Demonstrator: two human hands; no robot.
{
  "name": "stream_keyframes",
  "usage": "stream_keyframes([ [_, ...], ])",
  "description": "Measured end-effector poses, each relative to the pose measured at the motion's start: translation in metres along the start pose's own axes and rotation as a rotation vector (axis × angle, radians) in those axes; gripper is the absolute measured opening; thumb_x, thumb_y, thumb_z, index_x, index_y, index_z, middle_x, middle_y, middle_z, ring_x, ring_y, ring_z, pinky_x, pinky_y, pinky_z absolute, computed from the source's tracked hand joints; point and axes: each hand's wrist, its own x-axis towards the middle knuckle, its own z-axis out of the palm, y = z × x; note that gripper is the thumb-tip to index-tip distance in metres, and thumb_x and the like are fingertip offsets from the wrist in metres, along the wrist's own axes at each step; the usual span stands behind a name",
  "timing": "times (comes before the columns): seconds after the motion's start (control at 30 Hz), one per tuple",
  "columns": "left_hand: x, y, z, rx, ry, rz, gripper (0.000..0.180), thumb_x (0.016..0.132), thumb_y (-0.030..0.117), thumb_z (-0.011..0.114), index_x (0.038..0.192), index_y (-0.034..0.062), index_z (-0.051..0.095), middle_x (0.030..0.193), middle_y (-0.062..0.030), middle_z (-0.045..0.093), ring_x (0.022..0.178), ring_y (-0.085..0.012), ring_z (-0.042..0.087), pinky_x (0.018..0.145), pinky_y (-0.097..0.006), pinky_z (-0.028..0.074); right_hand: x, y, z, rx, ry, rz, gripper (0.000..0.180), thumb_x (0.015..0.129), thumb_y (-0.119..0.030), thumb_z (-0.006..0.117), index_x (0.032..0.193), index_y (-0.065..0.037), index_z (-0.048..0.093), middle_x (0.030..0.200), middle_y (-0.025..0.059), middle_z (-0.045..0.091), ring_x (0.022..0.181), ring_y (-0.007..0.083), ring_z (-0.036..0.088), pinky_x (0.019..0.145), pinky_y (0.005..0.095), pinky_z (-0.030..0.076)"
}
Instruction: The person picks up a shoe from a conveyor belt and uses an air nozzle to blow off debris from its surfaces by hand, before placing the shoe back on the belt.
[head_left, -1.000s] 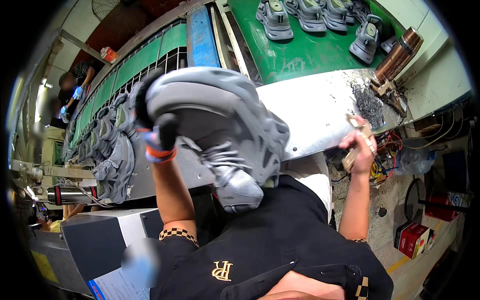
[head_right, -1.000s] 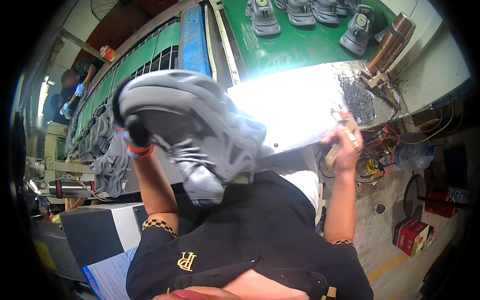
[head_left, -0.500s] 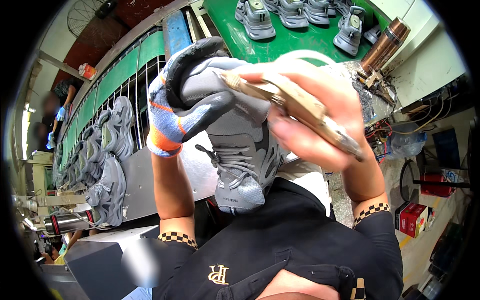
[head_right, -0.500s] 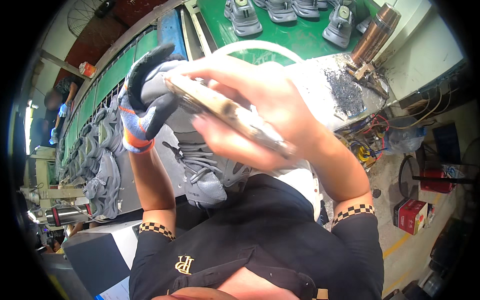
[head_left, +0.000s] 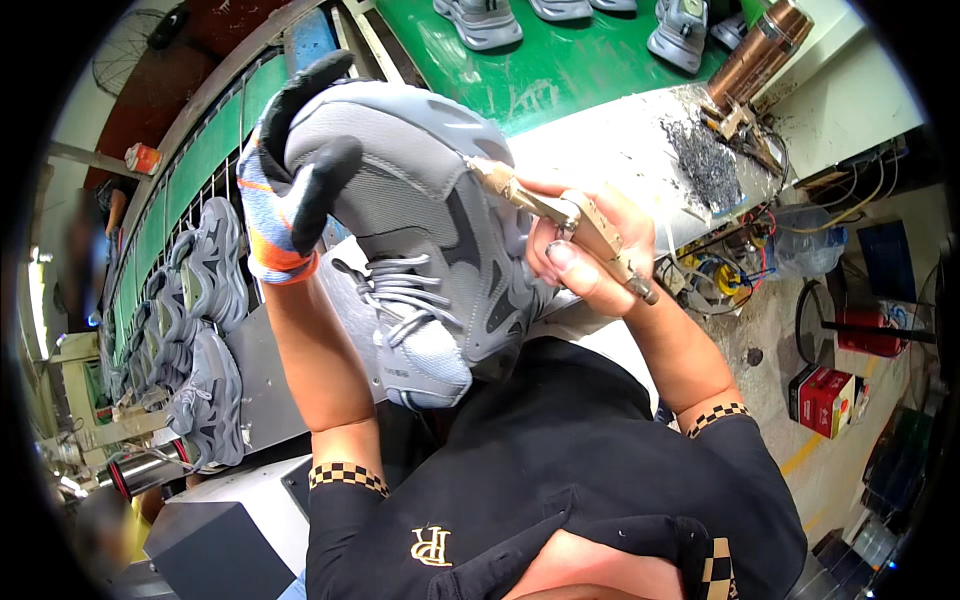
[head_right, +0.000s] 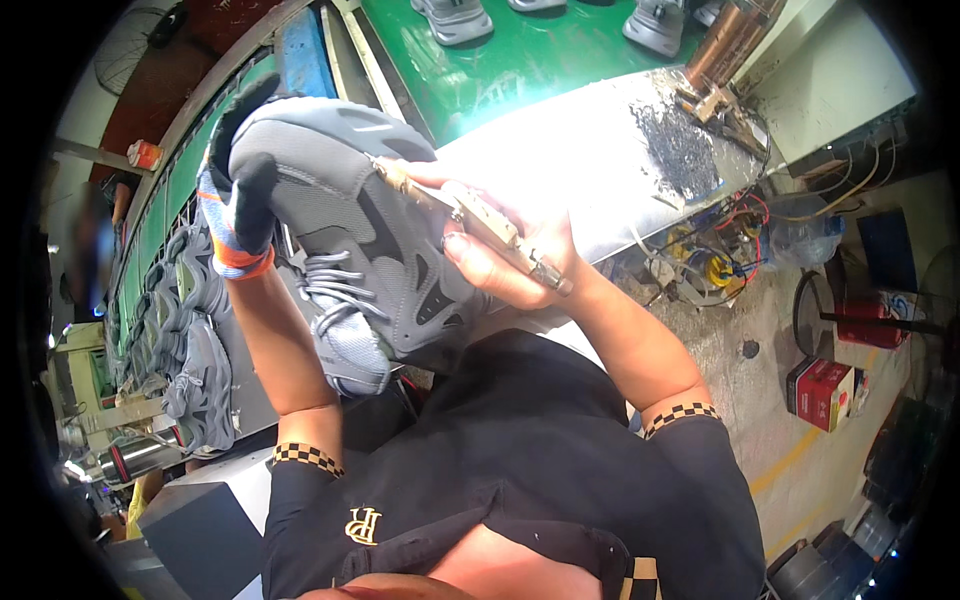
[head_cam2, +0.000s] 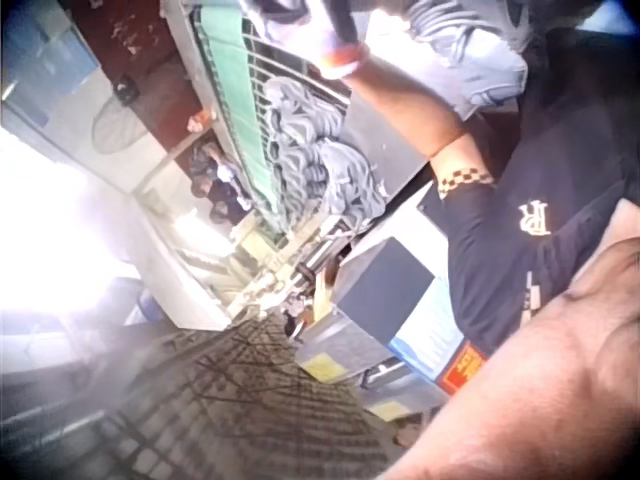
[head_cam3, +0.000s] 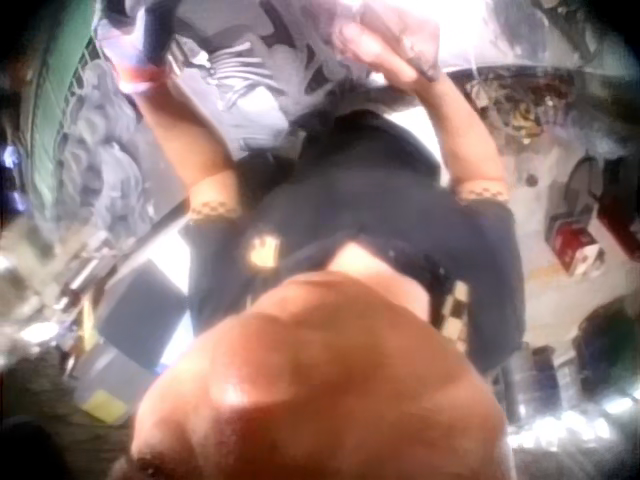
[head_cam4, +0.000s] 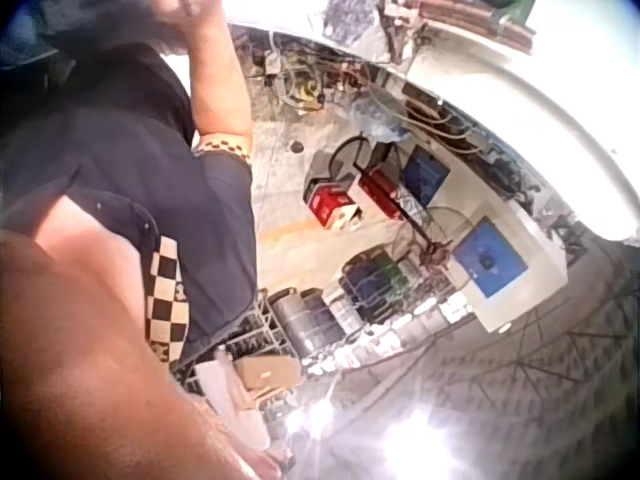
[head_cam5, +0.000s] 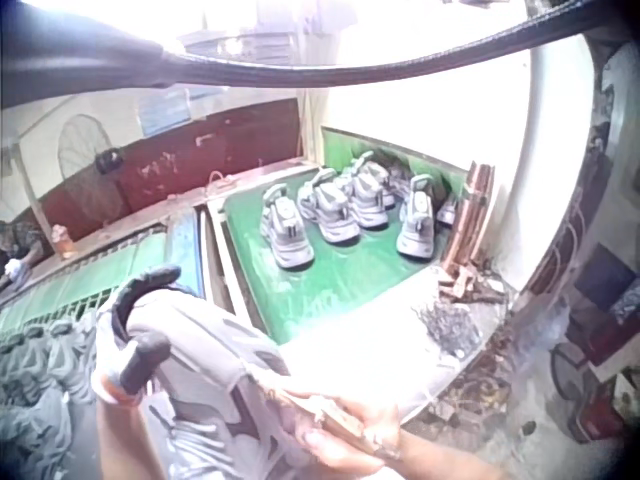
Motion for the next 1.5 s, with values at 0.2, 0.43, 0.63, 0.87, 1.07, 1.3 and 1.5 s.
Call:
stream_keyframes([
  [0.2,0.001,-0.024,-0.006,-0.072,0.036,0.032,0.064,0.078,0.033,0.068,0.128,-0.0029,0.053,0.123,-0.0138,0.059,0.111,-0.0216,0.055,0.099,-0.033,0.038,-0.025,0.032,-0.005,-0.027,-0.003,-0.103,0.047,0.083,-0.002,0.052,0.128,0.012,0.043,0.066,0.0092,0.055,0.054,0.0120,0.052,0.052,0.0267,0.046],
  [0.43,-0.002,-0.044,-0.013,-0.052,0.066,0.006,0.060,0.082,0.036,0.064,0.128,-0.0020,0.054,0.122,-0.0135,0.059,0.110,-0.0218,0.056,0.099,-0.032,0.038,-0.040,0.050,-0.005,-0.045,0.029,-0.110,0.046,0.083,-0.005,0.055,0.125,0.012,0.047,0.066,0.0071,0.057,0.054,0.0104,0.054,0.052,0.0248,0.046],
  [0.63,-0.005,-0.060,-0.025,-0.067,0.077,-0.077,0.056,0.089,0.037,0.053,0.129,-0.0021,0.052,0.122,-0.0137,0.058,0.111,-0.0224,0.056,0.098,-0.033,0.040,-0.050,0.052,0.001,0.026,0.061,-0.071,0.046,0.081,-0.005,0.056,0.124,0.011,0.048,0.069,0.0077,0.060,0.056,0.0090,0.055,0.053,0.0233,0.046],
  [0.87,-0.020,-0.072,-0.035,-0.274,0.213,-0.354,0.050,0.097,0.034,0.040,0.130,-0.0025,0.049,0.127,-0.0129,0.056,0.115,-0.0223,0.055,0.101,-0.036,0.039,-0.062,0.054,-0.003,-0.031,0.013,-0.021,0.046,0.080,-0.003,0.055,0.124,0.010,0.049,0.079,0.0113,0.063,0.057,0.0083,0.054,0.053,0.0232,0.045],
  [1.07,-0.025,-0.085,-0.037,-0.265,0.346,-0.403,0.052,0.098,0.037,0.038,0.130,-0.0033,0.048,0.129,-0.0142,0.054,0.118,-0.0226,0.052,0.103,-0.037,0.037,-0.068,0.056,-0.005,0.123,0.074,0.142,0.046,0.082,-0.003,0.054,0.126,0.010,0.047,0.102,0.0172,0.062,0.061,0.0088,0.054,0.055,0.0236,0.045],
  [1.3,-0.043,-0.059,-0.053,-0.205,0.252,-0.354,0.059,0.097,0.044,0.040,0.134,-0.0017,0.045,0.130,-0.0150,0.053,0.120,-0.0239,0.051,0.104,-0.039,0.037,-0.082,0.058,0.007,0.106,0.012,0.077,0.046,0.083,-0.005,0.054,0.127,0.009,0.046,0.108,0.0179,0.061,0.061,0.0095,0.054,0.054,0.0243,0.046],
  [1.5,-0.046,-0.089,-0.029,-0.271,0.212,-0.402,0.065,0.094,0.050,0.045,0.137,0.0012,0.041,0.129,-0.0153,0.054,0.118,-0.0259,0.052,0.103,-0.040,0.038,-0.096,0.074,-0.013,0.126,0.078,0.198,0.048,0.086,-0.006,0.053,0.130,0.009,0.043,0.103,0.0163,0.059,0.060,0.0107,0.053,0.055,0.0257,0.046],
])
